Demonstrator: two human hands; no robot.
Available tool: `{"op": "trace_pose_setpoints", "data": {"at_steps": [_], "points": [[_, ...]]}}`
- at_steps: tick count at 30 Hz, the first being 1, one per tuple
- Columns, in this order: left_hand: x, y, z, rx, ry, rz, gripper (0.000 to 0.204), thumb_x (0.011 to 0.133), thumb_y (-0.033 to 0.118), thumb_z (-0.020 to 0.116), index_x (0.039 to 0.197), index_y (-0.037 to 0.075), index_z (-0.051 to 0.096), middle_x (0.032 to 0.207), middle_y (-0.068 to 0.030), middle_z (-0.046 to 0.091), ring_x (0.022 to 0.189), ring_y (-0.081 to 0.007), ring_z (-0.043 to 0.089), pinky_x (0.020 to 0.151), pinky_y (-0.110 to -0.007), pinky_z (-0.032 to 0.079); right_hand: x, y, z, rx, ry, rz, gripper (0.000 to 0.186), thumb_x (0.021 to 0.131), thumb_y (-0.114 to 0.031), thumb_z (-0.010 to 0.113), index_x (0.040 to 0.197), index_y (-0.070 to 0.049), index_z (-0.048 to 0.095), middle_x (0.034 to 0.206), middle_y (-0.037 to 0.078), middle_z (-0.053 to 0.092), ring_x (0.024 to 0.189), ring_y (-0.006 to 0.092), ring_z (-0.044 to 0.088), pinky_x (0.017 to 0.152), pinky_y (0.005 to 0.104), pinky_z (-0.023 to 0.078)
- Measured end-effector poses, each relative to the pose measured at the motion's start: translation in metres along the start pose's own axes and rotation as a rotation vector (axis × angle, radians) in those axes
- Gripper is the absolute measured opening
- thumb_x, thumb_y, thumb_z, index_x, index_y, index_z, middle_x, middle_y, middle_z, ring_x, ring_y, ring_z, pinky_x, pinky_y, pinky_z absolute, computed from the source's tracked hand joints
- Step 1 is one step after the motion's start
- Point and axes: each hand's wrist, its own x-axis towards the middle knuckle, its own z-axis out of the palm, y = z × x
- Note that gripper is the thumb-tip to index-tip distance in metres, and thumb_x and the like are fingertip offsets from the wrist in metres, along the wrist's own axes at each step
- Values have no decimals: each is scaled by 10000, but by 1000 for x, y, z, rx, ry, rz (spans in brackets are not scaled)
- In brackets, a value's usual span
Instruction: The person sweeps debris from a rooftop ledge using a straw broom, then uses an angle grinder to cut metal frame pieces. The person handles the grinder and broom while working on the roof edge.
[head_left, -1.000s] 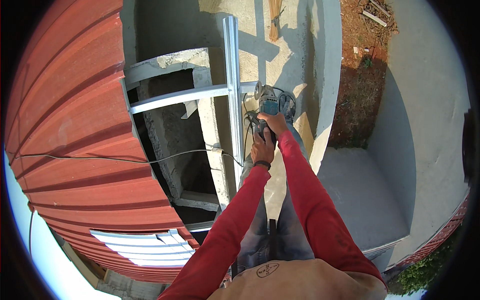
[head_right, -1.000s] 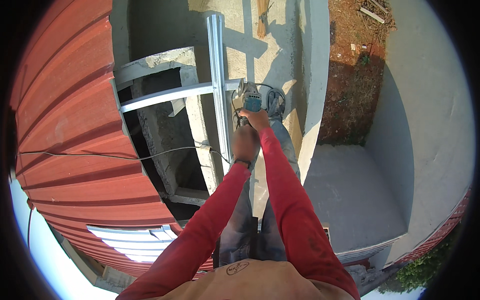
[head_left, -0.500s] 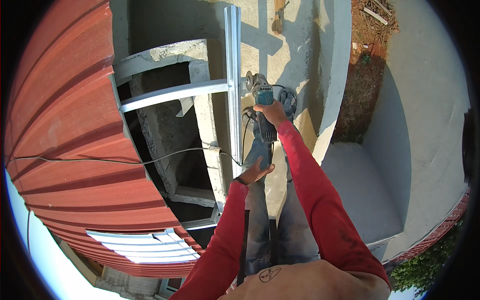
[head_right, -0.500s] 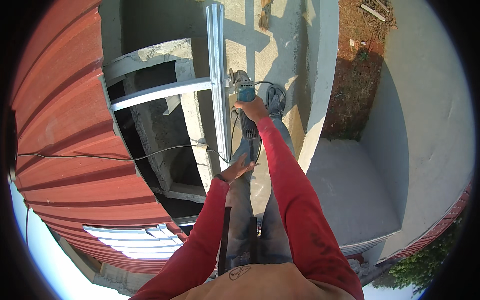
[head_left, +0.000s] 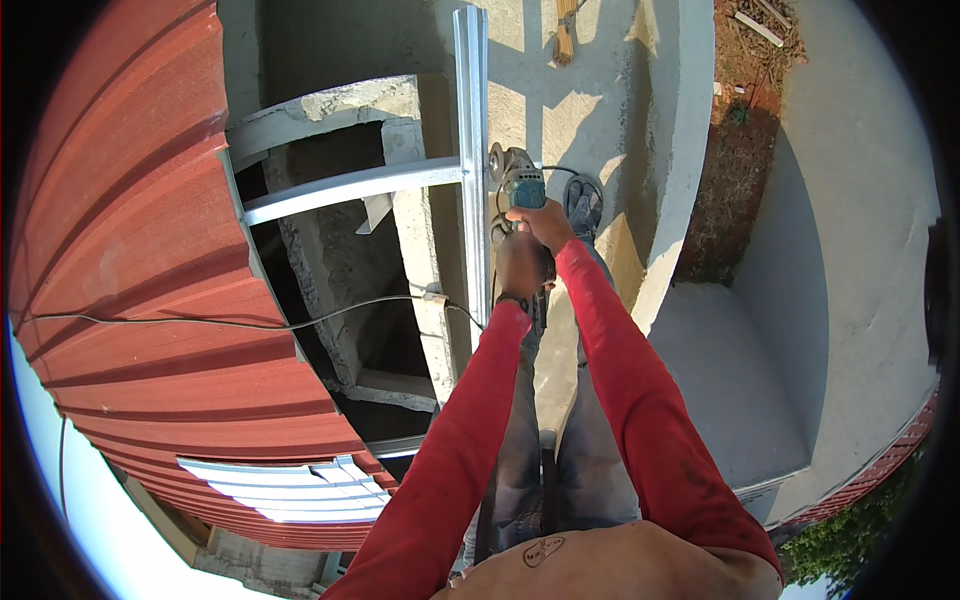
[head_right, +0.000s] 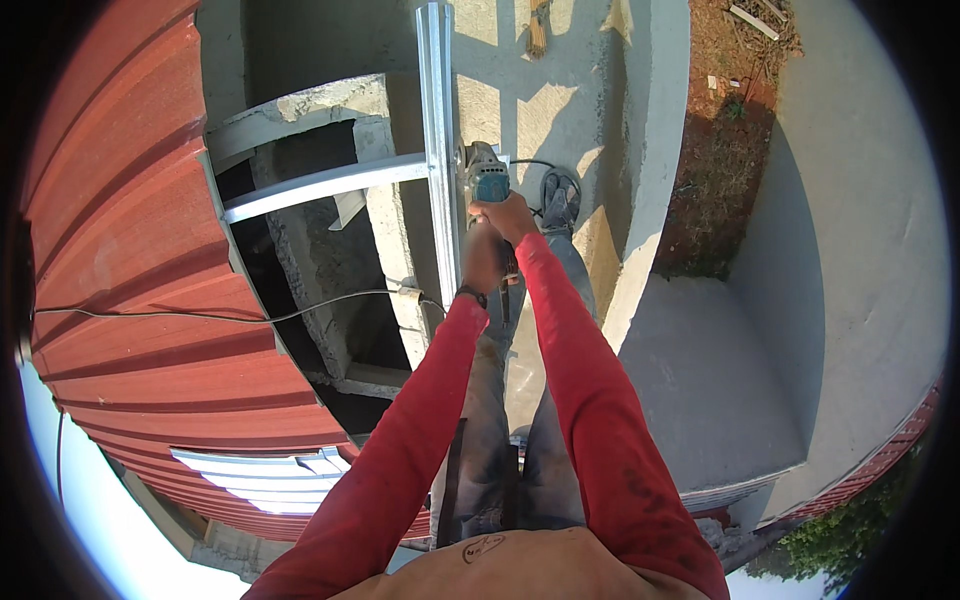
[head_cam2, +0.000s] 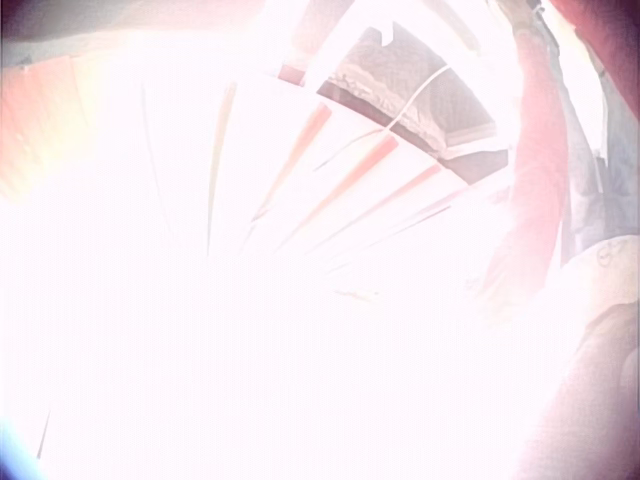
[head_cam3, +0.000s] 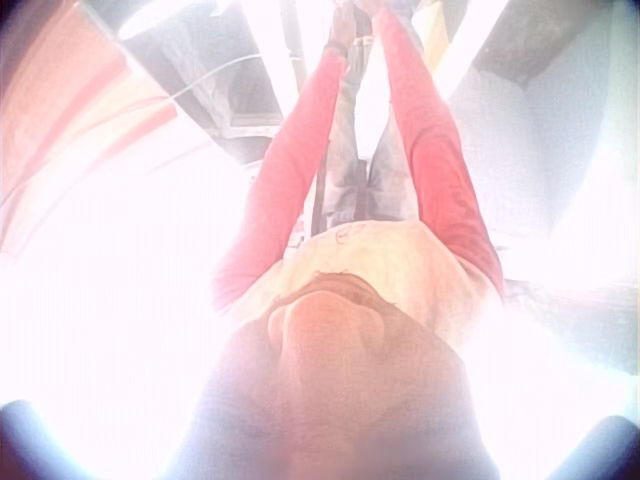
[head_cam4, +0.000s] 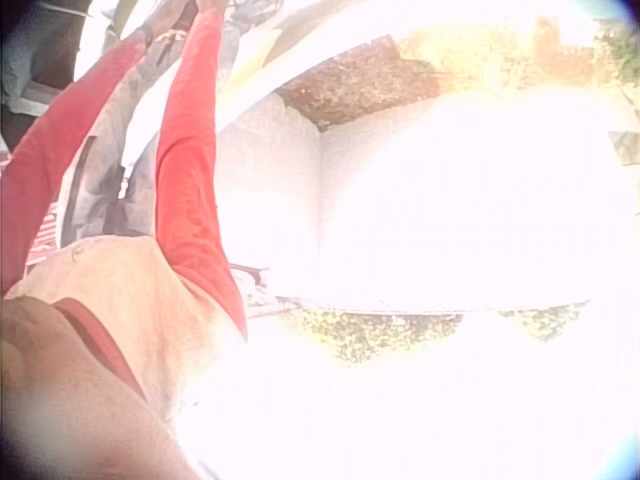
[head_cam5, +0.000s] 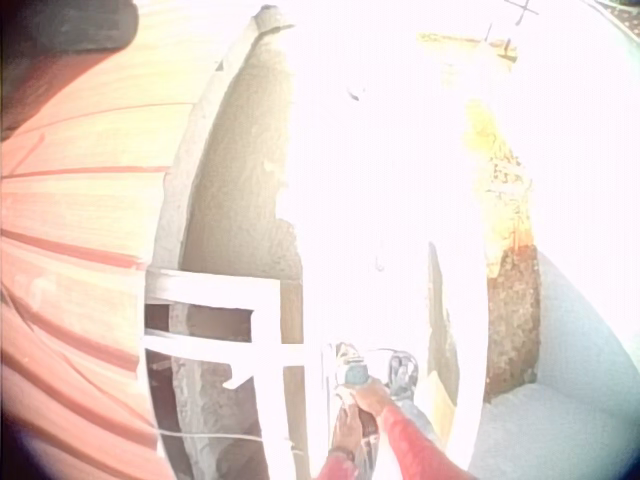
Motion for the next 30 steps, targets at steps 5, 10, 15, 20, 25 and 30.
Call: {"op": "trace_pose_setpoints", "data": {"at_steps": [5,10,15,20,25,30], "points": [[12,-11,-2,-55,11,63,976,871,788,276,1333,-61,409,1119,-294,599,945,-371,660,755,-404,541,-2,-9,2,-38,-5,21,375,678,-296,775,845,29,692,784,137,696,717,206,665,695,350,517],[11,-6,8,-139,-45,17,943,885,770,269,1298,-63,427,1108,-286,601,932,-360,666,746,-398,551,9,0,-5,-65,10,-12,400,666,-305,789,849,39,698,782,156,697,743,229,674,714,359,518],[7,-7,6,-123,-9,44,941,891,760,270,1294,-76,422,1090,-286,605,888,-352,675,713,-398,568,-2,-13,-3,-92,-19,29,333,685,-265,785,867,8,727,769,114,695,699,186,639,684,332,502],[-5,12,7,-87,33,15,942,916,743,216,1257,-87,505,1086,-264,610,981,-340,636,840,-392,494,-2,-17,-7,-68,-37,19,281,705,-228,771,897,-25,751,758,70,690,658,148,603,650,308,485],[-2,17,9,-164,3,-23,967,891,758,269,1311,-97,434,1144,-291,587,957,-356,653,733,-392,530,7,-19,-13,-51,-79,142,300,695,-241,776,904,-28,751,742,49,673,649,129,593,633,307,481],[35,-13,-1,-52,54,61,1033,863,784,297,1364,-116,367,1217,-323,551,1024,-404,636,750,-422,576,8,-36,3,-49,-94,127,334,693,-294,779,817,12,728,729,81,678,640,149,610,617,324,489]]}}
